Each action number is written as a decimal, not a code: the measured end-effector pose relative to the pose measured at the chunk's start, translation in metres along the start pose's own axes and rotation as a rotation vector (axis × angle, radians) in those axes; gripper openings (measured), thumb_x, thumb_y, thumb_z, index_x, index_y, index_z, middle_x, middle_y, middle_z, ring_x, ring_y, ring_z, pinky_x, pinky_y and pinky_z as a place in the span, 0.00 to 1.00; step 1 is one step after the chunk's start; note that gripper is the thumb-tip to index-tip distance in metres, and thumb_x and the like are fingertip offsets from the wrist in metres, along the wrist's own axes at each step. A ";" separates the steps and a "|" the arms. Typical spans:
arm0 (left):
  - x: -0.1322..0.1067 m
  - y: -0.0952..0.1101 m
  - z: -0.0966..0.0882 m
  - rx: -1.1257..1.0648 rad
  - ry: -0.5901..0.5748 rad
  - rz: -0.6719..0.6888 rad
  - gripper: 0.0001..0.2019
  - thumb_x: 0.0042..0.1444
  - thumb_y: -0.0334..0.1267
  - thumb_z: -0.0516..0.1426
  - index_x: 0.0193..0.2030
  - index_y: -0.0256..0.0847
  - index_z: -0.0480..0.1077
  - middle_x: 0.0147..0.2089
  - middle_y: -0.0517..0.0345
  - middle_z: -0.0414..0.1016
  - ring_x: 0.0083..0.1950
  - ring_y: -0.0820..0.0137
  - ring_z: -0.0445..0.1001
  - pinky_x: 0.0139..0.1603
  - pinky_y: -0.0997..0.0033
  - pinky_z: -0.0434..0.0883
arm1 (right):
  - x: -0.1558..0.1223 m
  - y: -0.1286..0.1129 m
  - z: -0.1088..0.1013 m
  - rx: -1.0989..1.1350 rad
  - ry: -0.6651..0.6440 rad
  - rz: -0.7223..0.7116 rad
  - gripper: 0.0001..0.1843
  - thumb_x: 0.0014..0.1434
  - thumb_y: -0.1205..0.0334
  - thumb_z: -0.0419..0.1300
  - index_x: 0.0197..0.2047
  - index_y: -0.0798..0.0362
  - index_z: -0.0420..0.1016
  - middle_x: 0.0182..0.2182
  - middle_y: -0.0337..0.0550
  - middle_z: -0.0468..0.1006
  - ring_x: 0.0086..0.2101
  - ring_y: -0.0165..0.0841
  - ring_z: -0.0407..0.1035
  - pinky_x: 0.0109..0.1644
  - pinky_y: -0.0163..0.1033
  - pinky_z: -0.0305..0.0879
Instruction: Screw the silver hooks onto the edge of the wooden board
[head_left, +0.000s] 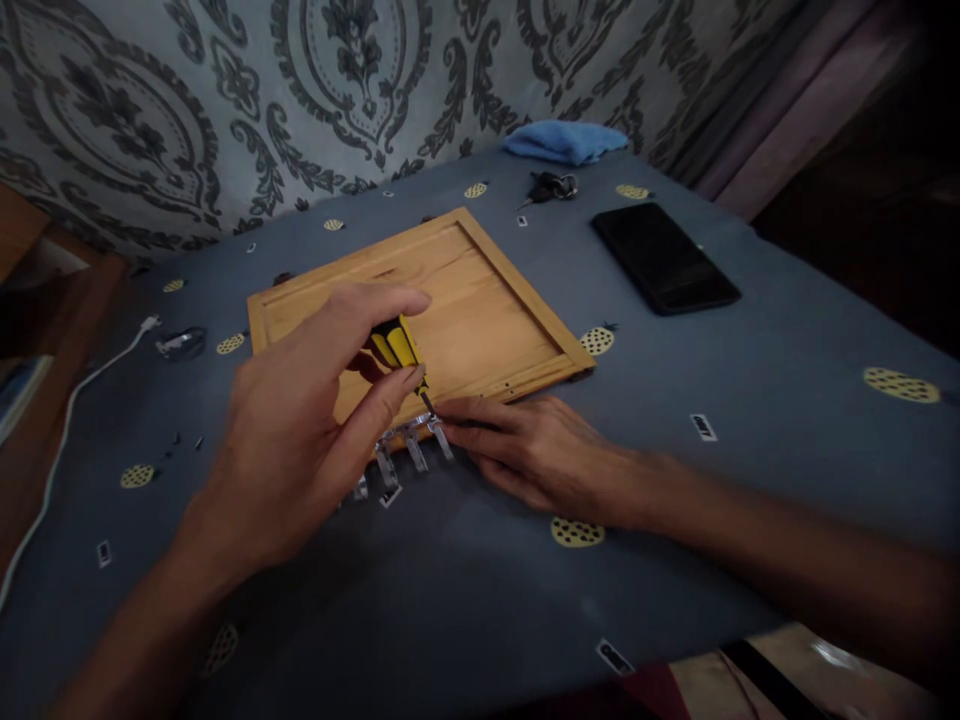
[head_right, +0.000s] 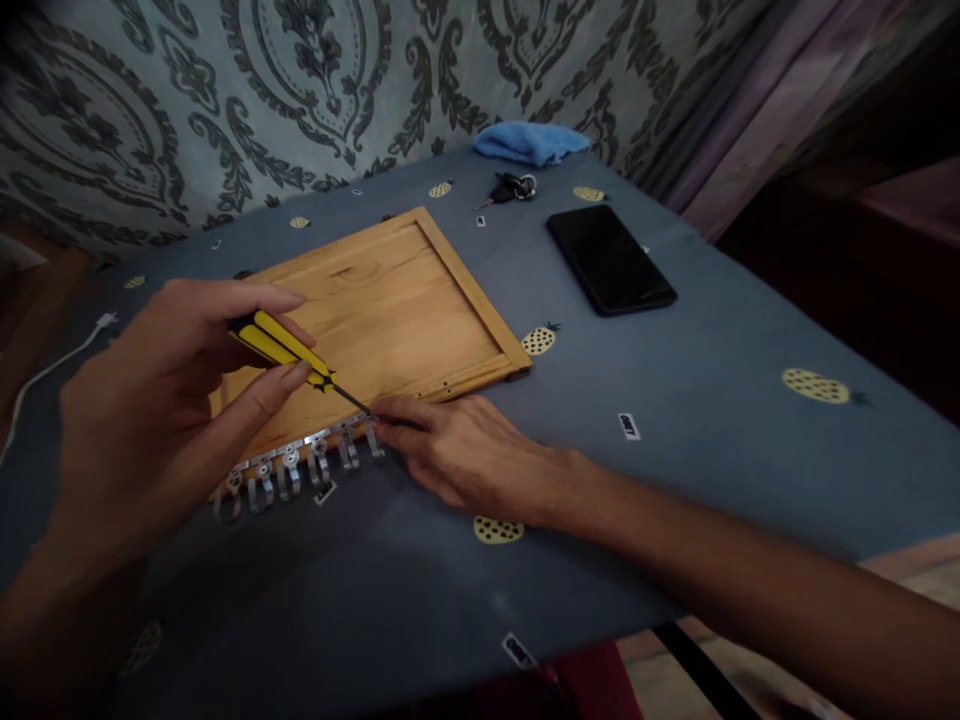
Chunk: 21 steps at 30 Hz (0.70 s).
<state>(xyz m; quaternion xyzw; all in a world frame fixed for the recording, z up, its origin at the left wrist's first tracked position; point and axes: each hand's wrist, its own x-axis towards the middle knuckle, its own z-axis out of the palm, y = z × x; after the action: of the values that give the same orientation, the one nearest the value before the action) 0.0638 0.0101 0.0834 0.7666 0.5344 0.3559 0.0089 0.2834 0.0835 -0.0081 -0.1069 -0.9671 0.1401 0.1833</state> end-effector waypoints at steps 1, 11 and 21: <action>0.000 0.000 0.000 0.008 0.002 0.004 0.19 0.62 0.33 0.60 0.59 0.48 0.69 0.54 0.59 0.75 0.45 0.69 0.78 0.47 0.68 0.80 | 0.000 0.000 0.000 0.002 0.001 -0.002 0.20 0.65 0.72 0.55 0.58 0.57 0.76 0.58 0.51 0.76 0.44 0.38 0.78 0.37 0.41 0.75; 0.002 0.000 -0.005 0.075 -0.025 0.054 0.18 0.63 0.31 0.59 0.59 0.45 0.68 0.54 0.57 0.77 0.44 0.73 0.79 0.47 0.73 0.78 | -0.001 0.001 0.000 0.024 0.000 -0.006 0.19 0.66 0.71 0.54 0.57 0.57 0.76 0.59 0.52 0.76 0.42 0.36 0.78 0.37 0.40 0.74; 0.003 0.000 -0.007 0.110 -0.080 0.069 0.17 0.65 0.33 0.58 0.59 0.41 0.68 0.55 0.55 0.78 0.44 0.73 0.80 0.50 0.73 0.77 | 0.000 0.001 -0.001 0.014 -0.021 0.008 0.20 0.64 0.71 0.54 0.57 0.56 0.76 0.59 0.51 0.75 0.43 0.37 0.78 0.37 0.40 0.74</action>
<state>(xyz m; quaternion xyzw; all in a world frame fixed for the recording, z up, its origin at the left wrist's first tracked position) 0.0604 0.0094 0.0903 0.7975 0.5257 0.2951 -0.0240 0.2840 0.0848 -0.0075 -0.1079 -0.9676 0.1486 0.1734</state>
